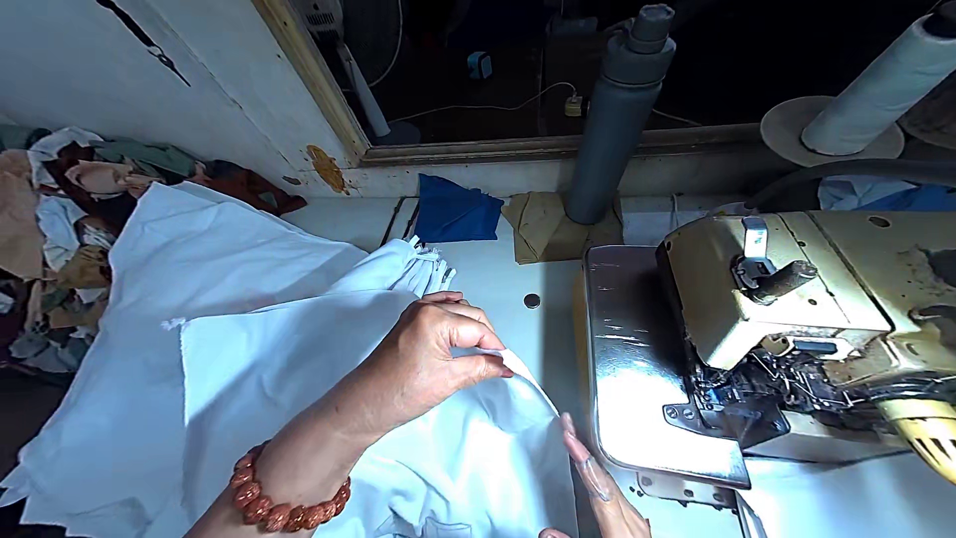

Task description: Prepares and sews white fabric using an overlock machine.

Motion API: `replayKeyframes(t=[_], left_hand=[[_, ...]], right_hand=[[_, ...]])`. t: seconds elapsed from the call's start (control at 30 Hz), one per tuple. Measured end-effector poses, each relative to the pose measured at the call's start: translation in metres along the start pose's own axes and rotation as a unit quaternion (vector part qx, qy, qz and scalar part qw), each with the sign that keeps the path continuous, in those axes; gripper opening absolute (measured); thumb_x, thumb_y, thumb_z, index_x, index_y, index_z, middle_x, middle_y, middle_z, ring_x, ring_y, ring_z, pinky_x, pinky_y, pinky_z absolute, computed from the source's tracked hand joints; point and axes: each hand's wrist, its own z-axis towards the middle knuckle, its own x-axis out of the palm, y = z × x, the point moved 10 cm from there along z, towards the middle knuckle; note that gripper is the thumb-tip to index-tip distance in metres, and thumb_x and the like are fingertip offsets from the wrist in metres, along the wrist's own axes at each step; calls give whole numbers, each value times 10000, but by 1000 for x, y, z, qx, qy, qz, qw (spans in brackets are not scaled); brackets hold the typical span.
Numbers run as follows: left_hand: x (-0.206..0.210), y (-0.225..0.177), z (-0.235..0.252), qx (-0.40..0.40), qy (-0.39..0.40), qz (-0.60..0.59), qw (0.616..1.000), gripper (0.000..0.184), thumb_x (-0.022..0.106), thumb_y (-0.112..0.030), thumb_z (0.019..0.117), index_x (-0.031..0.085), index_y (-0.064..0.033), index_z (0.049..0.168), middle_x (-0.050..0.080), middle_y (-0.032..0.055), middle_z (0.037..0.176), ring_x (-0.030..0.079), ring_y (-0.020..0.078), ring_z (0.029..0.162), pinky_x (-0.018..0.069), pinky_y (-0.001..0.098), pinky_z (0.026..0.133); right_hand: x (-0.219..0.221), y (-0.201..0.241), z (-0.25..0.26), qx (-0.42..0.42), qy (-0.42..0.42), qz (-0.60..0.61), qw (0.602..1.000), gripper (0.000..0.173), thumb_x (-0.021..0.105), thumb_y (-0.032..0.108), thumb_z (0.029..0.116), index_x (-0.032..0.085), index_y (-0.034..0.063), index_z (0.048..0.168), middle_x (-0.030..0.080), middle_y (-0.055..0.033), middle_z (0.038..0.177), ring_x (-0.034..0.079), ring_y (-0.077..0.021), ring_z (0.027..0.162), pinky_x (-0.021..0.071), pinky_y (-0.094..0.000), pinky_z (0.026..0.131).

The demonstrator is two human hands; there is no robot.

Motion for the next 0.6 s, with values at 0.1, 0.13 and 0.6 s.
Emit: replayKeyframes(t=[0.1,0.13,0.6], left_hand=[[-8,-10,-5,6,-7,9,1000,92,763,-253,804,801,-192,747,736,-131,778,692,-22,849,453,289,1095],[-11,-12,-6,6,-9,16,1000,88,763,-255,799,804,-198,747,734,-136,772,686,-26,839,460,271,1068],[-33,-46,-21,-9,-28,43,999,79,737,-198,783,810,-228,771,744,-144,815,687,13,908,532,194,871]], right_hand=[[-2,8,10,-17,-9,19,1000,724,654,263,1009,346,-201,1471,437,-373,1507,370,-255,1514,277,-296,1242],[-2,10,13,-21,-12,26,999,730,668,251,1001,335,-184,1484,428,-364,1519,360,-244,1519,271,-295,1246],[0,11,11,-19,-80,126,989,215,668,35,940,526,-26,1090,598,-280,1355,617,-223,1293,546,-312,1031]])
